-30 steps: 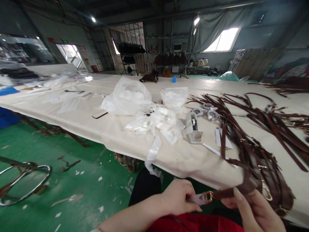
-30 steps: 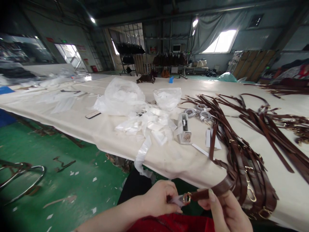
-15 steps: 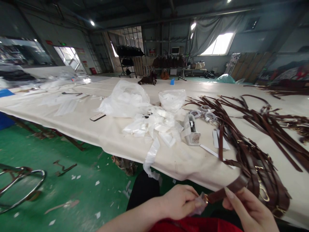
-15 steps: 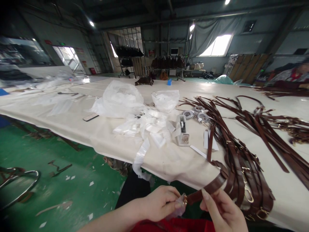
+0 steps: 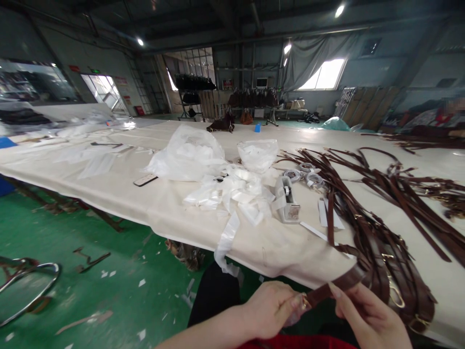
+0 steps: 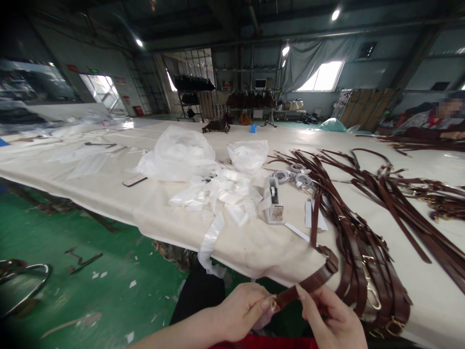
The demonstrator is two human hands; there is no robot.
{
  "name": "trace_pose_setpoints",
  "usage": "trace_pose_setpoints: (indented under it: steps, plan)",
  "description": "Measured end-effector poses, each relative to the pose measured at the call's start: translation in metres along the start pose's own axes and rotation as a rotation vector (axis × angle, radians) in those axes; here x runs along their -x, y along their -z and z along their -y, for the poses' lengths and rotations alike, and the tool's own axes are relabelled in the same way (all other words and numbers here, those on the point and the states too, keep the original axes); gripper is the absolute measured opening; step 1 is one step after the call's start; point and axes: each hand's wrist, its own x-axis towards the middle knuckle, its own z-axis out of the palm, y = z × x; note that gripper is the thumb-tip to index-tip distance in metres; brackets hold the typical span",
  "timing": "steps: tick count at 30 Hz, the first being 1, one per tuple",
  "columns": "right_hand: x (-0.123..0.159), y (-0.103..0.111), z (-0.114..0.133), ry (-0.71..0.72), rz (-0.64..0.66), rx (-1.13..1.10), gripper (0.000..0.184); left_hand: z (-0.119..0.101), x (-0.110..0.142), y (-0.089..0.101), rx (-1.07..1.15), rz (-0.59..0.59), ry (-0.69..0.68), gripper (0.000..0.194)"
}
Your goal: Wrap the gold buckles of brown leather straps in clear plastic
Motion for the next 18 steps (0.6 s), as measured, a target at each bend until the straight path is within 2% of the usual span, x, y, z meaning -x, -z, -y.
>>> trace_pose_setpoints:
  steps: [2,5,7,10,12,15,16,18]
  plan:
    - [-0.001,0.001,-0.001,0.004,0.001,0.005,0.039,0.005,0.001,-0.004,0.065,0.019,-0.012,0.080]
    - [-0.002,0.004,0.001,0.009,0.084,0.004,0.042,0.007,0.005,-0.008,0.208,0.046,0.088,0.085]
    - [-0.002,0.006,0.004,0.002,0.123,0.022,0.041,0.007,0.007,-0.010,0.286,0.028,0.155,0.085]
    - [-0.002,0.001,0.005,-0.016,0.121,0.094,0.039,0.006,0.007,-0.012,0.349,-0.043,0.186,0.087]
    - [-0.003,-0.008,0.003,0.005,0.232,0.096,0.038,0.006,0.006,-0.012,0.346,-0.086,0.192,0.085]
    - [-0.006,-0.021,0.005,0.066,0.485,0.060,0.035,0.008,0.003,-0.012,0.281,-0.118,0.149,0.081]
    - [-0.006,-0.022,0.010,0.081,0.521,0.098,0.034,0.009,0.003,-0.012,0.277,-0.120,0.154,0.080]
    - [-0.004,-0.015,0.031,0.121,0.518,0.224,0.034,0.012,0.004,-0.014,0.307,-0.129,0.249,0.077]
